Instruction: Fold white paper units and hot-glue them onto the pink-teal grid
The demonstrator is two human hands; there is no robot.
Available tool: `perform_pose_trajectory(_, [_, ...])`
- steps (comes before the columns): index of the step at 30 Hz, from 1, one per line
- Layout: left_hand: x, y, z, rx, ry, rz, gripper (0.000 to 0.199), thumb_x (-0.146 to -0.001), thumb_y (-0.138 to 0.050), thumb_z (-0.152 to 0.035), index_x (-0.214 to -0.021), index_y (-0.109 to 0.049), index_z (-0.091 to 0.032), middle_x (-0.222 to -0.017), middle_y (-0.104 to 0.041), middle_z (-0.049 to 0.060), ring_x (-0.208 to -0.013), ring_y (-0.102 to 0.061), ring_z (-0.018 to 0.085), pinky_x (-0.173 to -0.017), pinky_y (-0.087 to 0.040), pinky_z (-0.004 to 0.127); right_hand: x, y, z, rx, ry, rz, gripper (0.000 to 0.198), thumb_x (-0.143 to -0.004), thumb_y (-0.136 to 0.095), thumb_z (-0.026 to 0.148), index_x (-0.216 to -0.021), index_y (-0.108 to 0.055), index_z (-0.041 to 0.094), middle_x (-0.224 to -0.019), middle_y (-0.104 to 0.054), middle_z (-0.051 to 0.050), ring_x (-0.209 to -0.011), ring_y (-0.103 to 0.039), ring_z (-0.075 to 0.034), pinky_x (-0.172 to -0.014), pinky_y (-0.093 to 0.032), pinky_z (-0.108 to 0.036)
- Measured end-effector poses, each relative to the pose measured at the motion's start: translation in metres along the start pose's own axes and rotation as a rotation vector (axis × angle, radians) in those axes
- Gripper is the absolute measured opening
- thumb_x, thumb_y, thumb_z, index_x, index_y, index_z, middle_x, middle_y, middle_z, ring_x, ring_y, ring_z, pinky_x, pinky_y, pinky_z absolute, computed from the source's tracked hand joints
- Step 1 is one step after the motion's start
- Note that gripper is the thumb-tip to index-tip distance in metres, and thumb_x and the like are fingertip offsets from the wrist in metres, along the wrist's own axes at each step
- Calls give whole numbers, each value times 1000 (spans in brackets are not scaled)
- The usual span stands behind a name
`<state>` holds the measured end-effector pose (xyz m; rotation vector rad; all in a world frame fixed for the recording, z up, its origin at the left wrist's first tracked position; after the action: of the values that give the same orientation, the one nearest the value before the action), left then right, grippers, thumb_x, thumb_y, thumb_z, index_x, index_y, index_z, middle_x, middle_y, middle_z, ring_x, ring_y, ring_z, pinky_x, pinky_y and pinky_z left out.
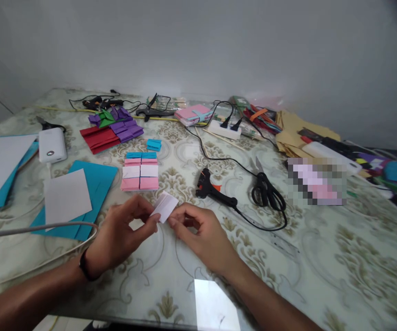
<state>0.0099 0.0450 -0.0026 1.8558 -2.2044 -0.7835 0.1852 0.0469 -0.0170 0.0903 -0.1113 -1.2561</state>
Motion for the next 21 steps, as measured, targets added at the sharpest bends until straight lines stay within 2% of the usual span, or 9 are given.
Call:
perform_pose_trajectory(8, [3, -1, -10, -103, -108, 11, 13, -93, -68, -20, -82, -62, -23, -69, -73, -5, -61, -70, 13, -58, -52, 24, 0, -4, -3, -56, -42, 60, 23, -93, -64, 35, -75, -62, 21, -65, -53, 4, -61, -48, -13, -59, -40, -25])
perform_pose_trajectory(11, [2, -1, -8, -71, -67, 13, 13, -93, -69, -21, -81, -62, -22, -69, -74, -4, -62, -71, 14, -58, -53, 24, 1, -3, -2, -19, -17, 54, 24, -95, -62, 33, -75, -62, 20, -66, -51, 4, -61, -46, -13, -57, -38, -24])
perform_pose_trajectory(17, [1, -9, 3, 159, 72, 99, 17, -95, -68, -28, -81, -61, -21, -69, -76, -1, -62, -72, 15, -59, -57, 24, 2, -4, -5, 53, 4, 3, 20, -93, -60, 25, -74, -57, 21, -67, -50, 5, -63, -45, -12, -57, -36, -24])
perform_pose_trajectory(21, [-1, -9, 4, 154, 65, 94, 16, -93, -69, -26, -81, -62, -20, -72, -76, -1, -65, -73, 15, -62, -57, 24, 2, -10, -12, 31, -16, 10, 18, -93, -57, 26, -76, -54, 21, -68, -52, 5, -63, -46, -13, -59, -37, -25])
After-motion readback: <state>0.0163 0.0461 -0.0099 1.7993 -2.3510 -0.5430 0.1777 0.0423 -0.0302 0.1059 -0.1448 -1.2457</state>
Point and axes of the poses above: each hand's wrist, its own x-axis away from the middle knuckle, its own y-axis out of the back of the hand, z = x × y, the point moved 6 cm from there along -x, towards the middle knuckle
